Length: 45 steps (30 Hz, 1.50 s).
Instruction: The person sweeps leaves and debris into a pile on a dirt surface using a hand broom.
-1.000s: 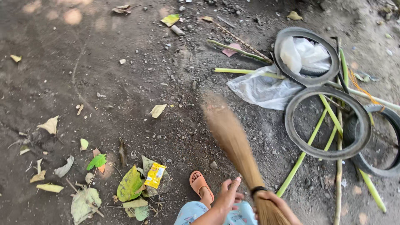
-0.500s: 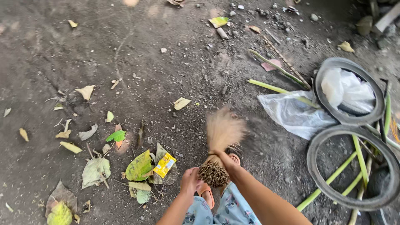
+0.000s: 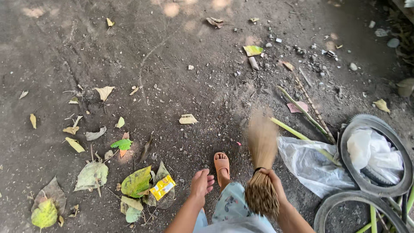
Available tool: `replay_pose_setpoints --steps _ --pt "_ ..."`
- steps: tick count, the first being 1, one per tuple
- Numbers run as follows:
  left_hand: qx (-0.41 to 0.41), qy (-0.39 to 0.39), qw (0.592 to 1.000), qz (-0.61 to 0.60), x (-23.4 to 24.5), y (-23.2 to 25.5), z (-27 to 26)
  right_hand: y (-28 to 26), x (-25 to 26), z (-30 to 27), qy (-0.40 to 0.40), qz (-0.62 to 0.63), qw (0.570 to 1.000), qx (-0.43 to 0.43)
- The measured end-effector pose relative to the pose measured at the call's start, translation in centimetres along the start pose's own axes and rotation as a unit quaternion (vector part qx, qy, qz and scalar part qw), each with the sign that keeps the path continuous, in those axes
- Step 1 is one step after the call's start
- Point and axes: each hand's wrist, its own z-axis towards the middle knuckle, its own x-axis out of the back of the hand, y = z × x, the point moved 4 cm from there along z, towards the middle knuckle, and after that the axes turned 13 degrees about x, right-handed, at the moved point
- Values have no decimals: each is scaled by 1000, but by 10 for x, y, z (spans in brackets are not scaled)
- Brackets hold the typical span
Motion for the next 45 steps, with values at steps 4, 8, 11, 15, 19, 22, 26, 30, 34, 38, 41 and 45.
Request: replay_pose_setpoints --steps 4,8,11,15,19,22,26,30,34,38,41,45 --pt "-29 -43 999 10 -49 57 -16 -46 4 98 8 9 999 33" --pt "-44 -32 998 -39 -63 88 -12 -34 -59 177 -67 5 995 -78" --pt "-22 -7 996 -84 -62 90 -7 -9 -156 216 -182 -104 973 -94" --pt "-19 10 985 -170 -44 77 -2 -22 -261 206 -363 -85 919 -127" --pt "12 62 959 -278 -26 41 6 -48 -281 125 -372 -288 874 -123" --pt "2 81 932 -354 -15 15 13 -21 -264 74 -336 -384 835 -205" --pt "-14 129 874 -469 -1 -33 8 27 -208 64 -348 -459 748 -329" --pt "-36 233 809 -539 -2 -95 10 51 -159 60 -326 -495 640 -488" --pt "124 237 730 -629 -38 -171 -4 86 -119 27 -362 -532 552 -531" --pt "121 217 743 -621 -52 -223 -21 93 -119 47 -385 -574 520 -502" --pt "100 232 768 -589 -62 -230 -25 47 -159 101 -351 -614 587 -394" --pt "8 198 783 -590 -69 -211 -23 -2 -220 129 -279 -685 637 -219"
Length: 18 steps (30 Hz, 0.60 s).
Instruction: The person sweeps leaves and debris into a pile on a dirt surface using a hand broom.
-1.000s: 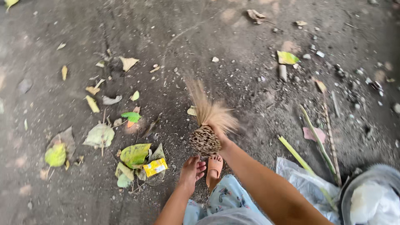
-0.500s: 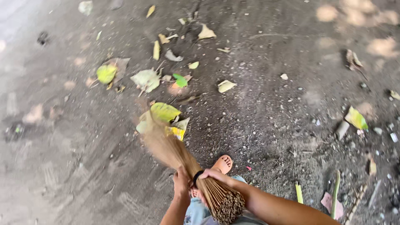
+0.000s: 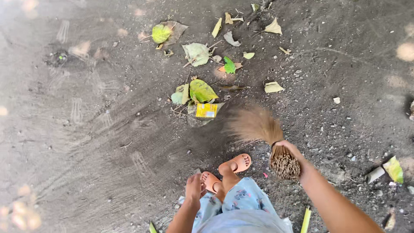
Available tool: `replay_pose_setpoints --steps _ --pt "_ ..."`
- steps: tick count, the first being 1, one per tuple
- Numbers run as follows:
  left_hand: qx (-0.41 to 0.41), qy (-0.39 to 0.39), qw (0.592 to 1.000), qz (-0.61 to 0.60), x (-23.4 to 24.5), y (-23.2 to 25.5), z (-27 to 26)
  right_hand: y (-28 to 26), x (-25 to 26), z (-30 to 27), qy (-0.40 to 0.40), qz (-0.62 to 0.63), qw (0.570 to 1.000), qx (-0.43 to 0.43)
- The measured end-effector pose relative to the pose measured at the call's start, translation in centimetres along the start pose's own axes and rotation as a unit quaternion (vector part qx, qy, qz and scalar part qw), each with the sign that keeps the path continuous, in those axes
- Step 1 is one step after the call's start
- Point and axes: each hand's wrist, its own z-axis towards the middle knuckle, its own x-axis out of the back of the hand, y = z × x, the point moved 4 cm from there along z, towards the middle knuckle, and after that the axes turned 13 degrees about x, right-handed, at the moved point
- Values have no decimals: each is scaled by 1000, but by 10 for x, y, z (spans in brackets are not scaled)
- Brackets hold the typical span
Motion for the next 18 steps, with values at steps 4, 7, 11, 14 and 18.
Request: replay_pose_setpoints --steps 4,7,11,14,18 --pt "5 -19 1000 16 -17 6 -8 -16 25 -22 164 -19 984 72" --pt "3 -23 1000 21 -23 10 -12 22 -3 -34 148 57 981 115" --pt "10 -49 998 31 -32 10 -13 64 4 -68 34 117 988 96" --pt "8 -52 998 45 -34 10 -17 81 30 -62 -24 303 951 -56" --pt "-5 -67 996 50 -23 16 -25 50 41 -23 -15 246 969 9"
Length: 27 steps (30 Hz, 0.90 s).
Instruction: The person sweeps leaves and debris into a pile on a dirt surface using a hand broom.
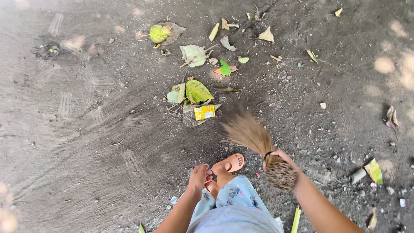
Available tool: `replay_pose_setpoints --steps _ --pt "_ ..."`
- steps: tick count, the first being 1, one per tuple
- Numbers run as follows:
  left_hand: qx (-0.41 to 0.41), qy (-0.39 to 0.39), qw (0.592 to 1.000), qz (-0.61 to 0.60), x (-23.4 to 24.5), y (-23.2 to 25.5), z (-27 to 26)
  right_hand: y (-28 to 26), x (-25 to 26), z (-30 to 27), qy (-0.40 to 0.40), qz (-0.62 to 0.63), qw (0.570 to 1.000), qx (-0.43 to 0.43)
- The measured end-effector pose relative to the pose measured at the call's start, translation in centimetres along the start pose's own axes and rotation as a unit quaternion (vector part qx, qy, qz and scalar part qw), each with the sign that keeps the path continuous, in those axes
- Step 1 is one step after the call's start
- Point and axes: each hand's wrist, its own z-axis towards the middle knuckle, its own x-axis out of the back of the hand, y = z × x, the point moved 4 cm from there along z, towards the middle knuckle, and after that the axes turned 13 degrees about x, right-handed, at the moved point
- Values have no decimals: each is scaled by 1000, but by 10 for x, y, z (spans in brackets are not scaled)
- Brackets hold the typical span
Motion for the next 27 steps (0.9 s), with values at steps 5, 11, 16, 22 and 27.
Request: replay_pose_setpoints --steps 5,11,16,22,27 --pt "-1 -7 1000 -30 14 4 -14 41 -82 9 152 -232 955 102" --pt "7 -45 990 -133 18 6 -22 113 -148 -11 -39 -229 972 -20" --pt "-81 -1 975 -209 45 16 -13 182 -210 40 -255 -305 904 -159" --pt "-29 129 946 -296 76 5 -10 153 -237 116 -192 -457 863 -100" --pt "-47 86 931 -350 44 4 -1 46 -213 154 4 -403 915 -18"
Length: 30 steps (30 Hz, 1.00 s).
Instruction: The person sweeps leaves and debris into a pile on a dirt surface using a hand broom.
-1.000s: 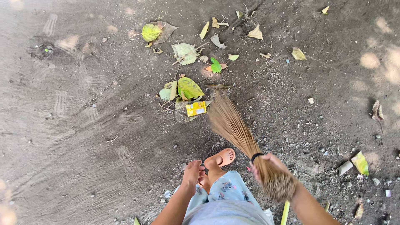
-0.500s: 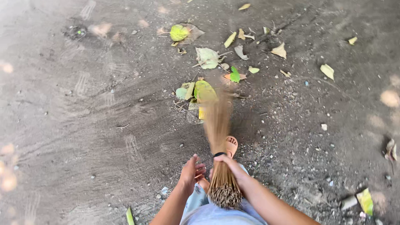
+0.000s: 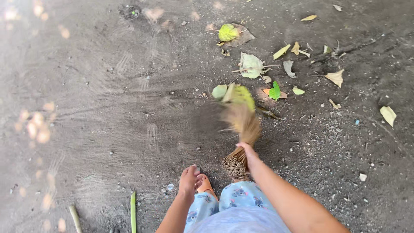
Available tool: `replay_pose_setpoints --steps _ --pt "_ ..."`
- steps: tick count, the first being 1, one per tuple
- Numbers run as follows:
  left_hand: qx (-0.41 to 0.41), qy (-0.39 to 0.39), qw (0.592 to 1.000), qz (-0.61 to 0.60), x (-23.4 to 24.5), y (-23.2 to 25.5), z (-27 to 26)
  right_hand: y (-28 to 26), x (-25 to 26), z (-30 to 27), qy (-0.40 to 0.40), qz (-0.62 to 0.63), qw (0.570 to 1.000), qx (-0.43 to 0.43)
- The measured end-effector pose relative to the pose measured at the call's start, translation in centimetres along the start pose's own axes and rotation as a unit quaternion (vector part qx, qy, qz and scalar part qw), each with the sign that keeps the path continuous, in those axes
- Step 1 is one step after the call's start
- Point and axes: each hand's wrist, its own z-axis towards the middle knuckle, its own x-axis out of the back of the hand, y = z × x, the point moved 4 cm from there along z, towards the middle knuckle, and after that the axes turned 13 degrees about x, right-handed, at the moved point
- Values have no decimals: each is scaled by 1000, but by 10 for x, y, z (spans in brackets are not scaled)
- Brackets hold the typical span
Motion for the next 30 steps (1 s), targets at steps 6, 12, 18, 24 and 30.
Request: replay_pose_setpoints --steps 6,12,18,24,30 --pt "40 -5 999 12 -54 -16 4 -6 10 -29 22 78 995 53" --pt "33 -42 997 47 -114 -9 32 -33 31 -70 -207 98 968 -102" --pt "13 -34 990 133 -179 24 16 -47 135 -45 -340 63 933 -98" --pt "13 -39 988 152 -188 1 35 -108 276 -39 142 -34 989 -1" --pt "44 -55 986 150 -198 -8 29 -109 198 -2 137 113 984 34"
